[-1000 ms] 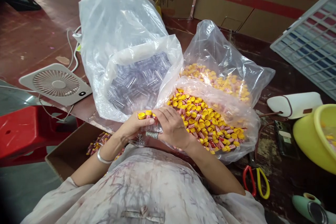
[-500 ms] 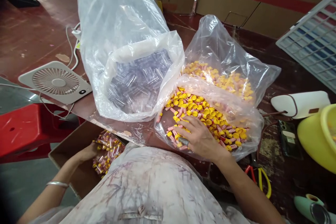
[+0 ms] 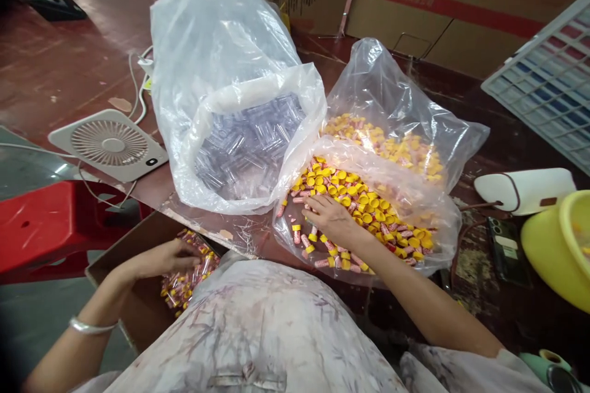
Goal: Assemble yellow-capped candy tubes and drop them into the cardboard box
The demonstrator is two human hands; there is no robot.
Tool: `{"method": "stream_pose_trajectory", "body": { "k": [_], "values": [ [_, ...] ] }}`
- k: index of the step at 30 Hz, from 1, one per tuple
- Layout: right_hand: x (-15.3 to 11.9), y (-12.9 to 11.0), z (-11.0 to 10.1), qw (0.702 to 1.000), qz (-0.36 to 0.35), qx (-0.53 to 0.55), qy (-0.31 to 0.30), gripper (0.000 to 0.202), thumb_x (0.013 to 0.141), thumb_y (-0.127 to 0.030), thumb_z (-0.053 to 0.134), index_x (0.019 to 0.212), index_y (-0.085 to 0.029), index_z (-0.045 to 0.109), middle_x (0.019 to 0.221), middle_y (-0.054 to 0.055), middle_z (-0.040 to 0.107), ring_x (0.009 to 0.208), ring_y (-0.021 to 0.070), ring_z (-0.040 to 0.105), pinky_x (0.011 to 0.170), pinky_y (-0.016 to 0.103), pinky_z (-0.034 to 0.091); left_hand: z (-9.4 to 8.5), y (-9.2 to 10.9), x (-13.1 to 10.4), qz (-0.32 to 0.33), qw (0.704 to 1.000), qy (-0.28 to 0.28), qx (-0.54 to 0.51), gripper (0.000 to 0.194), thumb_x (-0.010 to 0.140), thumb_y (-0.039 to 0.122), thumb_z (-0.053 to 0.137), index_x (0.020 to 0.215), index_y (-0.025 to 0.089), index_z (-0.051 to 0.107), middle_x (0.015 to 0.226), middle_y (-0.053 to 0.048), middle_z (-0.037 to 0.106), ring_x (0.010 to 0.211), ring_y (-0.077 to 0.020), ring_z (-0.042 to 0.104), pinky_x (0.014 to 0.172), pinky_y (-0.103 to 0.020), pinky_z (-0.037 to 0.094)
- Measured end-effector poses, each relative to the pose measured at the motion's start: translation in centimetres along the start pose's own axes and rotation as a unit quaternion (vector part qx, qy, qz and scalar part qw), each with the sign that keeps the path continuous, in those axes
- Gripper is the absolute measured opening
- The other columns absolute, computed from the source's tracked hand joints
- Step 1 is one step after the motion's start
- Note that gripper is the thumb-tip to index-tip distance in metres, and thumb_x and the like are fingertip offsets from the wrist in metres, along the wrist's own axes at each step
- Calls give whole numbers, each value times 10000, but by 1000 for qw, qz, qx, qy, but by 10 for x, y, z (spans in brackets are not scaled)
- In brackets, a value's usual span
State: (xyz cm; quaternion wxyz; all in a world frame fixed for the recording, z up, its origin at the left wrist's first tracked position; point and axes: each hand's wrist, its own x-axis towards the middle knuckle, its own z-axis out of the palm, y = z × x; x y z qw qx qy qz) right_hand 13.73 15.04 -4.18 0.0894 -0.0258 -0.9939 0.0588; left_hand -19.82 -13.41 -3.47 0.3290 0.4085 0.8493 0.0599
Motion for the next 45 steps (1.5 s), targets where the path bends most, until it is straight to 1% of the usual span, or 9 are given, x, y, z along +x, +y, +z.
{"method": "stream_pose_trajectory", "body": {
  "k": [2, 4, 7, 11, 15, 21, 31, 39, 45],
  "values": [
    [9, 4, 2, 1000, 10, -29, -1, 314, 914, -19, 568, 1156, -157, 714, 1458, 176, 583, 1325, 296, 565, 1048, 494, 521, -23, 33, 3, 164, 984, -60, -45, 288, 920, 386, 592, 854, 171, 771, 771, -28, 740, 705, -175, 667, 666, -218, 533],
    [18, 6, 3, 997, 23, -68, -10, 294, 921, -35, 566, 1145, -146, 719, 1393, 186, 622, 1220, 296, 618, 988, 473, 541, -37, 77, 16, 261, 964, -14, -45, 307, 962, 392, 533, 952, 199, 771, 879, -49, 773, 792, -193, 694, 754, -249, 527],
    [27, 8, 0, 993, 47, -103, -13, 233, 929, -69, 576, 1073, -152, 740, 1277, 174, 670, 1097, 279, 644, 909, 421, 547, -37, 139, 58, 224, 966, 123, 49, 322, 976, 342, 486, 1039, 189, 762, 999, -109, 779, 896, -252, 716, 809, -320, 519],
    [21, 9, -7, 992, 115, -42, 31, 299, 918, -46, 555, 1101, -194, 739, 1215, 132, 686, 1019, 229, 662, 861, 352, 546, -14, 180, 116, 146, 969, 147, 133, 321, 925, 332, 557, 1086, 134, 751, 1099, -201, 747, 1003, -348, 715, 825, -395, 531],
    [7, 7, -18, 954, 215, 166, 131, 312, 932, -67, 531, 1113, -215, 737, 1071, 70, 745, 973, 191, 708, 878, 339, 576, -6, 173, 130, 147, 969, 145, 134, 287, 897, 288, 571, 1056, 116, 735, 1117, -218, 723, 1020, -346, 702, 813, -385, 529],
    [31, -8, -45, 823, 260, 441, 245, 156, 914, -282, 664, 1038, -224, 739, 1028, 38, 742, 947, 189, 725, 870, 351, 610, -15, 149, 84, 252, 959, 119, -50, 235, 893, 307, 622, 1086, 184, 678, 1031, -70, 754, 926, -226, 686, 829, -322, 507],
    [66, -32, -62, 922, 152, 318, 157, 295, 921, -85, 535, 1091, -226, 730, 1057, 39, 764, 1012, 181, 714, 925, 338, 570, 2, 172, 28, 308, 904, -5, -297, 244, 870, 357, 718, 1042, 184, 708, 932, -32, 743, 828, -174, 648, 758, -285, 481],
    [47, -62, -38, 962, 129, 166, 176, 564, 912, -221, 606, 1455, -204, 454, 1340, 155, 632, 1294, 299, 584, 1132, 529, 469, 36, 185, 22, 161, 726, -172, -646, 370, 705, 376, 887, 927, 148, 696, 859, -26, 700, 778, -132, 634, 783, -257, 499],
    [45, -72, -29, 964, 117, 138, 193, 562, 898, -210, 609, 1437, -217, 450, 1261, 130, 657, 1271, 300, 587, 1186, 558, 399, 41, 193, 20, 171, 726, -208, -633, 353, 676, 289, 847, 937, 156, 649, 852, 1, 642, 777, -133, 605, 789, -275, 502]
  ]
}}
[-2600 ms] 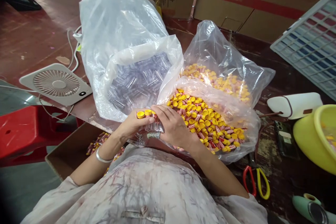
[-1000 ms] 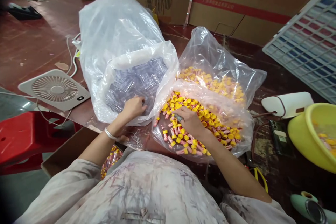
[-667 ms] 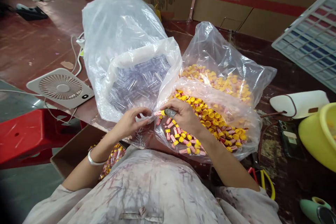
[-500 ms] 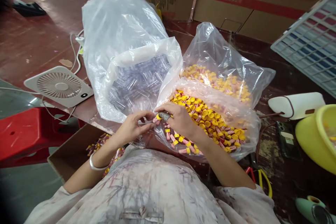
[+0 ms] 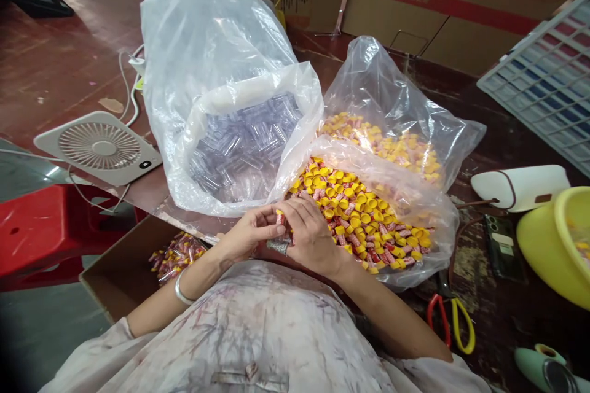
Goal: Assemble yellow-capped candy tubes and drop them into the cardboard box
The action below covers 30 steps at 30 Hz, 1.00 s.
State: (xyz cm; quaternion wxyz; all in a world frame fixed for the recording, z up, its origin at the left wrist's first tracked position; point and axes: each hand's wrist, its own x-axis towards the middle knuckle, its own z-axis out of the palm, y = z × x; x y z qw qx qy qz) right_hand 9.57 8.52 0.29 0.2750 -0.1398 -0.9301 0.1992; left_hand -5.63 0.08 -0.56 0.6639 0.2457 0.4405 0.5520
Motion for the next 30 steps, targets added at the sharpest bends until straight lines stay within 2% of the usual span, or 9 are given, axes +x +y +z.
{"method": "stream_pose_trajectory", "body": {
  "k": [4, 7, 9, 12, 15, 21, 23, 26, 30],
  "values": [
    [6, 23, -23, 997, 32, -7, -76, 673, 891, -275, 673, 1507, -220, 407, 1446, 127, 574, 1400, 314, 488, 1179, 529, 409, -21, 24, 9, 82, 965, 72, 239, 154, 746, 245, 676, 781, 191, 536, 700, 41, 516, 658, -122, 504, 660, -257, 435],
    [5, 50, -33, 988, 120, -78, -61, 419, 918, -173, 609, 1334, -230, 604, 1254, 104, 691, 1182, 284, 634, 1019, 450, 521, -50, 45, 26, 114, 815, 212, 526, 102, 835, 255, 617, 913, 194, 594, 735, -3, 595, 683, -173, 552, 668, -292, 411],
    [3, 61, -28, 979, 124, -124, -101, 306, 915, -90, 560, 1150, -228, 699, 1082, 87, 733, 1046, 259, 660, 920, 394, 538, -66, 50, 40, 56, 718, 234, 653, 199, 881, 314, 629, 1027, 180, 628, 819, -71, 680, 758, -235, 628, 696, -321, 425],
    [1, 63, -5, 963, 96, -170, -187, 296, 906, -48, 547, 1089, -210, 714, 1027, 102, 727, 1032, 255, 623, 879, 363, 525, -78, 43, 56, -28, 661, 182, 728, 258, 902, 419, 646, 962, 170, 670, 893, -135, 723, 859, -296, 682, 727, -335, 454],
    [4, 59, 17, 954, 140, -200, -172, 194, 880, -81, 610, 1009, -174, 722, 1008, 152, 696, 1039, 291, 585, 879, 403, 522, -83, 35, 57, 2, 686, 150, 712, 246, 902, 407, 650, 958, 173, 699, 971, -128, 709, 904, -279, 680, 784, -340, 479],
    [9, 60, 21, 977, 150, -103, -109, 168, 861, -55, 612, 888, -200, 691, 936, 79, 698, 935, 229, 634, 843, 373, 561, -86, 44, 26, 166, 852, 104, 484, 289, 892, 418, 675, 1041, 172, 706, 1025, -61, 705, 955, -215, 649, 900, -315, 484],
    [13, 53, 12, 987, 158, -12, -19, 110, 912, -120, 612, 919, -216, 666, 971, 54, 712, 945, 206, 668, 844, 352, 581, -79, 46, 16, 167, 884, 78, 430, 329, 883, 459, 693, 1042, 172, 712, 986, -45, 721, 926, -208, 646, 873, -302, 486],
    [22, 35, 0, 964, 171, 152, 134, 86, 943, -255, 651, 1026, -232, 642, 1118, 68, 702, 1051, 205, 689, 897, 352, 603, -61, 43, 7, 153, 913, 36, 376, 327, 878, 450, 710, 1045, 169, 725, 954, -41, 732, 897, -198, 648, 857, -295, 484],
    [32, 15, -10, 964, 150, 180, 127, 200, 954, -305, 653, 1148, -256, 648, 1132, 65, 701, 1043, 202, 700, 914, 350, 607, -36, 37, 5, 132, 953, -3, 273, 341, 873, 441, 722, 1069, 161, 724, 944, -46, 728, 856, -182, 640, 821, -281, 487]
  ]
}}
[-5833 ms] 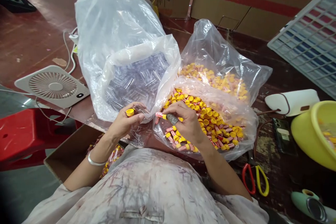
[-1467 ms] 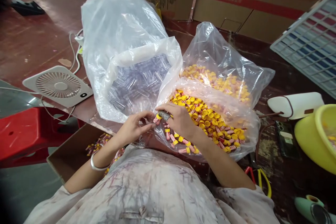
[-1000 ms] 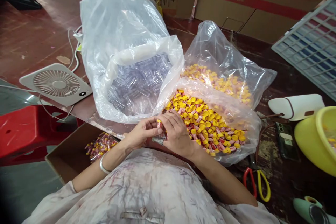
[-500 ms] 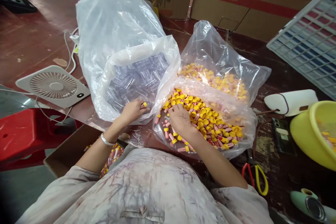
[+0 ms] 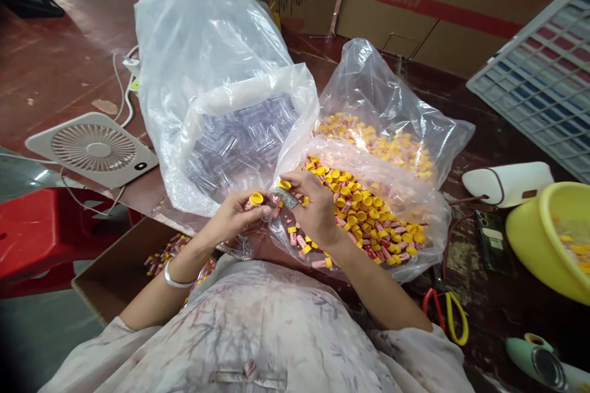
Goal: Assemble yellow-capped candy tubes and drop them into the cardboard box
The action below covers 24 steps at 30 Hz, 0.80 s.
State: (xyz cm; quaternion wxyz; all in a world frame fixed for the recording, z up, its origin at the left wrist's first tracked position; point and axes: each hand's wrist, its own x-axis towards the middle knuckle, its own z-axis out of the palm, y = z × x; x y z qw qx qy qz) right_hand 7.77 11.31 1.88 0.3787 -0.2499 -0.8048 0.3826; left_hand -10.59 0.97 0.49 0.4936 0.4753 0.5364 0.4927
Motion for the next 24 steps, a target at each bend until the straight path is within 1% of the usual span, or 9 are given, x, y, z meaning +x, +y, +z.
{"method": "stream_pose_trajectory", "body": {
  "k": [3, 7, 11, 14, 16, 18, 19, 22, 24],
  "values": [
    [0, -6, -3, 995, -71, -48, -49, 202, 977, -280, 616, 1171, -262, 670, 1131, 66, 708, 1093, 214, 681, 970, 369, 575, 10, 1, 0, -14, 998, 17, -60, 344, 833, 448, 768, 996, 148, 724, 873, -27, 690, 788, -158, 600, 760, -260, 472],
    [-7, -4, -2, 973, -146, -131, -125, 518, 926, -235, 627, 1430, -209, 508, 1340, 137, 621, 1278, 279, 582, 1116, 454, 482, 21, -3, -1, -51, 977, 39, -201, 343, 798, 452, 805, 879, 142, 682, 789, 6, 629, 708, -115, 551, 712, -237, 466],
    [-16, 3, 10, 960, -162, -217, -66, 570, 858, -157, 583, 1419, -193, 493, 1225, 141, 649, 1194, 313, 600, 1062, 515, 494, 34, -3, 4, -91, 952, 26, -292, 401, 738, 464, 852, 862, 136, 656, 769, 0, 644, 700, -119, 605, 739, -250, 507],
    [-14, 7, 10, 958, -155, -231, -68, 562, 823, -142, 591, 1378, -197, 516, 1192, 126, 662, 1168, 315, 608, 1094, 555, 461, 31, 1, 14, -127, 955, -48, -263, 449, 713, 487, 844, 913, 130, 659, 787, -36, 684, 724, -160, 657, 779, -309, 539],
    [-8, 8, -3, 955, -146, -235, -104, 610, 818, -139, 611, 1413, -200, 489, 1284, 125, 642, 1263, 315, 567, 1169, 571, 390, 17, 3, 26, -106, 980, -71, -150, 374, 751, 453, 789, 891, 131, 660, 761, -35, 676, 701, -160, 644, 741, -299, 524],
    [-1, 12, -23, 954, -121, -244, -127, 675, 830, -153, 639, 1473, -199, 439, 1418, 129, 582, 1368, 313, 498, 1199, 551, 366, -5, 5, 42, -54, 996, -24, 63, 229, 804, 357, 699, 858, 136, 671, 731, -29, 662, 682, -162, 620, 698, -280, 484],
    [2, 14, -34, 954, -98, -257, -123, 674, 845, -161, 644, 1484, -197, 434, 1451, 130, 562, 1385, 311, 485, 1188, 531, 387, -17, 4, 51, -36, 981, 19, 192, 166, 819, 300, 651, 853, 140, 681, 732, -36, 665, 691, -174, 621, 691, -281, 467],
    [0, 24, -57, 935, -11, -329, -130, 443, 892, -102, 578, 1322, -203, 604, 1283, 117, 675, 1229, 295, 603, 1067, 467, 490, -47, -3, 76, -69, 854, 81, 509, 210, 826, 188, 558, 961, 164, 718, 840, -87, 724, 805, -249, 675, 730, -316, 464],
    [-7, 30, -55, 914, 22, -354, -198, 379, 885, -26, 523, 1177, -208, 681, 1144, 88, 723, 1120, 263, 649, 992, 405, 519, -55, -11, 85, -111, 797, 61, 591, 307, 834, 166, 541, 1088, 182, 712, 956, -124, 747, 902, -293, 698, 766, -343, 479]
  ]
}}
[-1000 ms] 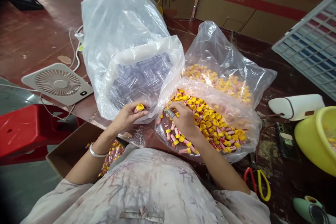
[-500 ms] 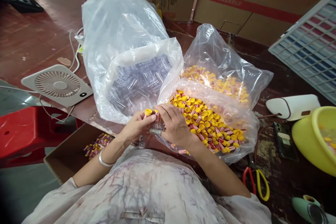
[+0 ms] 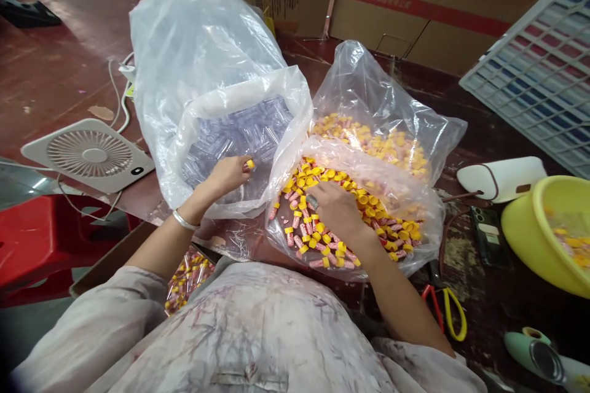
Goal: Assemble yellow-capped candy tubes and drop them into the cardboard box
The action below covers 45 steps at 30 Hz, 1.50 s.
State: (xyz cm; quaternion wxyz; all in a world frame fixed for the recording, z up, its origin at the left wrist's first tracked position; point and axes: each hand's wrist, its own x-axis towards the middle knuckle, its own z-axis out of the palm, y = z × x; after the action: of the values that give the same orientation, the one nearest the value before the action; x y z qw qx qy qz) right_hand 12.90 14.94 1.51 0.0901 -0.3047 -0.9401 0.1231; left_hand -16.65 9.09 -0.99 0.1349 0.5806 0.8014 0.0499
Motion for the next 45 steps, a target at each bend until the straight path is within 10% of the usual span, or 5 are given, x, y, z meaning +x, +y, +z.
{"method": "stream_pose_trajectory", "body": {
  "k": [9, 15, 20, 26, 45],
  "values": [
    [14, -31, 42, 981, -37, -75, -175, 385, 925, -20, 499, 1274, -153, 595, 1250, 128, 636, 1124, 238, 616, 894, 317, 506, 22, -6, -30, -10, 999, 0, 42, 354, 886, 141, 499, 1216, 162, 626, 1097, -203, 682, 1036, -367, 666, 796, -418, 503],
    [14, -23, 42, 983, -33, -69, -167, 355, 943, -54, 502, 1254, -187, 610, 1201, 132, 613, 1020, 228, 640, 826, 313, 516, 11, -22, -75, 33, 926, 17, -376, 419, 865, 285, 657, 1250, 179, 530, 1071, -97, 736, 964, -248, 685, 862, -361, 504],
    [15, -18, 38, 980, 22, 197, 22, 150, 883, -107, 622, 996, -203, 636, 1080, 73, 662, 1009, 213, 670, 908, 354, 559, 9, -3, -102, 68, 778, -112, -615, 527, 862, 355, 711, 1321, 159, 540, 1112, -108, 756, 1002, -226, 684, 931, -354, 483],
    [20, -50, 16, 812, 48, 549, 192, 237, 835, -287, 788, 977, -242, 603, 1098, 35, 713, 978, 182, 722, 893, 327, 597, 13, 35, -105, 96, 767, -151, -616, 396, 818, 348, 746, 1161, 158, 687, 1045, -49, 718, 943, -202, 629, 878, -316, 464],
    [-1, -73, 17, 973, -181, 142, 9, 559, 866, -297, 662, 1402, -203, 536, 1325, 114, 655, 1318, 287, 546, 1232, 513, 327, 28, 28, -128, 14, 615, -204, -761, 397, 683, 350, 886, 968, 147, 699, 863, -46, 699, 776, -170, 654, 769, -289, 540]
  ]
}}
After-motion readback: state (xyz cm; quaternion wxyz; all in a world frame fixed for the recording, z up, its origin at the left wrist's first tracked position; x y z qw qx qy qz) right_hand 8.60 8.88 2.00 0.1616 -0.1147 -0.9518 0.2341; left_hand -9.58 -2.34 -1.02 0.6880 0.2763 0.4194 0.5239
